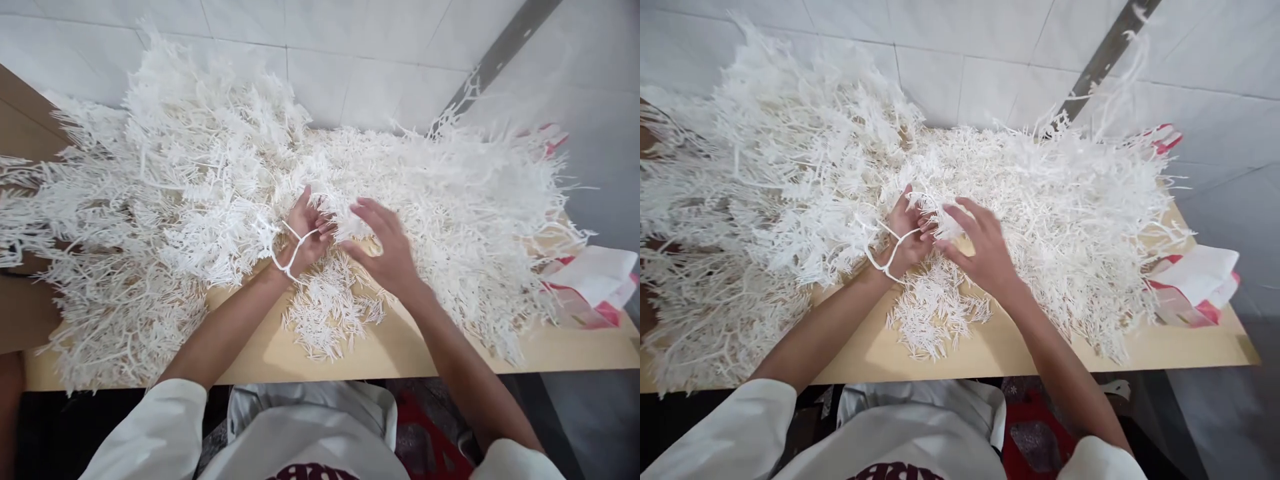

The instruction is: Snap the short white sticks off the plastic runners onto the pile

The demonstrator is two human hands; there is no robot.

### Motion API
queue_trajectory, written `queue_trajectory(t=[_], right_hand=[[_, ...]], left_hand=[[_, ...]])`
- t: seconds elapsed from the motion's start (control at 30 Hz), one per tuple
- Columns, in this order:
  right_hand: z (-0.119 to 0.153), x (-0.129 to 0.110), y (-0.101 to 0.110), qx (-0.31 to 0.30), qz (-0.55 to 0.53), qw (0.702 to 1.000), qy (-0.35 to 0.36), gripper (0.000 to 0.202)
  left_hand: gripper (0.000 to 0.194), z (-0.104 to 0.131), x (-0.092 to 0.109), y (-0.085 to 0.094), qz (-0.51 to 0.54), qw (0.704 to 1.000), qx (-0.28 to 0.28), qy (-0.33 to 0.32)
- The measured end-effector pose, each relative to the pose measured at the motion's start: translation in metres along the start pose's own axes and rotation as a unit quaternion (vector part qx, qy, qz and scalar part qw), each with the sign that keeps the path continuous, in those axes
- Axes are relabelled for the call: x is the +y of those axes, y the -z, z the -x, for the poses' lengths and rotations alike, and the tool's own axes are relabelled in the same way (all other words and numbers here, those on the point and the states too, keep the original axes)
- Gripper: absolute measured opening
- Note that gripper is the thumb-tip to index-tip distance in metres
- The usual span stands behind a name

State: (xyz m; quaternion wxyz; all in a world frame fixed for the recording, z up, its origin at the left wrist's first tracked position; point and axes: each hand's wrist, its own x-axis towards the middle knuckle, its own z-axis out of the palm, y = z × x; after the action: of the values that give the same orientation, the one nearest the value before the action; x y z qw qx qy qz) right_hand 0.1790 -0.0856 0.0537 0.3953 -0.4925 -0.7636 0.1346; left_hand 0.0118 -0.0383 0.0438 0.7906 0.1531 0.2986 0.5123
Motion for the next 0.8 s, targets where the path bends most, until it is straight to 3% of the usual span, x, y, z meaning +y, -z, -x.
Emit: queue_trajectory(t=[0.07,0.2,0.33,0.43,0.5,0.63,0.77,0.8], right_hand=[[0.004,0.008,-0.015,-0.045,-0.027,0.999,-0.002,0.055],[0.012,0.029,-0.033,0.037,-0.032,0.998,-0.045,0.028],[0.017,0.034,-0.028,0.087,-0.002,0.995,0.039,0.024],[0.017,0.031,-0.024,0.088,0.005,0.988,0.127,0.030],[0.017,0.029,-0.022,0.064,-0.009,0.989,0.136,0.029],[0.016,0.025,-0.021,0.036,-0.037,0.997,0.051,0.021],[0.013,0.026,-0.023,0.098,-0.069,0.992,-0.041,0.015],[0.012,0.028,-0.024,0.108,-0.095,0.988,-0.050,0.023]], left_hand=[[0.037,0.000,-0.003,0.002,-0.020,0.999,-0.038,-0.006],[0.022,-0.005,-0.008,0.010,-0.033,0.994,-0.096,-0.050],[0.041,-0.008,-0.017,0.016,-0.086,0.988,-0.100,-0.084],[0.023,-0.007,-0.023,0.018,-0.145,0.979,-0.109,-0.096],[0.015,-0.005,-0.024,0.018,-0.156,0.976,-0.106,-0.108],[0.013,-0.010,-0.023,0.019,-0.159,0.977,-0.069,-0.121],[0.011,-0.015,-0.024,0.018,-0.208,0.970,-0.056,-0.117],[0.014,-0.014,-0.024,0.017,-0.227,0.965,-0.060,-0.116]])
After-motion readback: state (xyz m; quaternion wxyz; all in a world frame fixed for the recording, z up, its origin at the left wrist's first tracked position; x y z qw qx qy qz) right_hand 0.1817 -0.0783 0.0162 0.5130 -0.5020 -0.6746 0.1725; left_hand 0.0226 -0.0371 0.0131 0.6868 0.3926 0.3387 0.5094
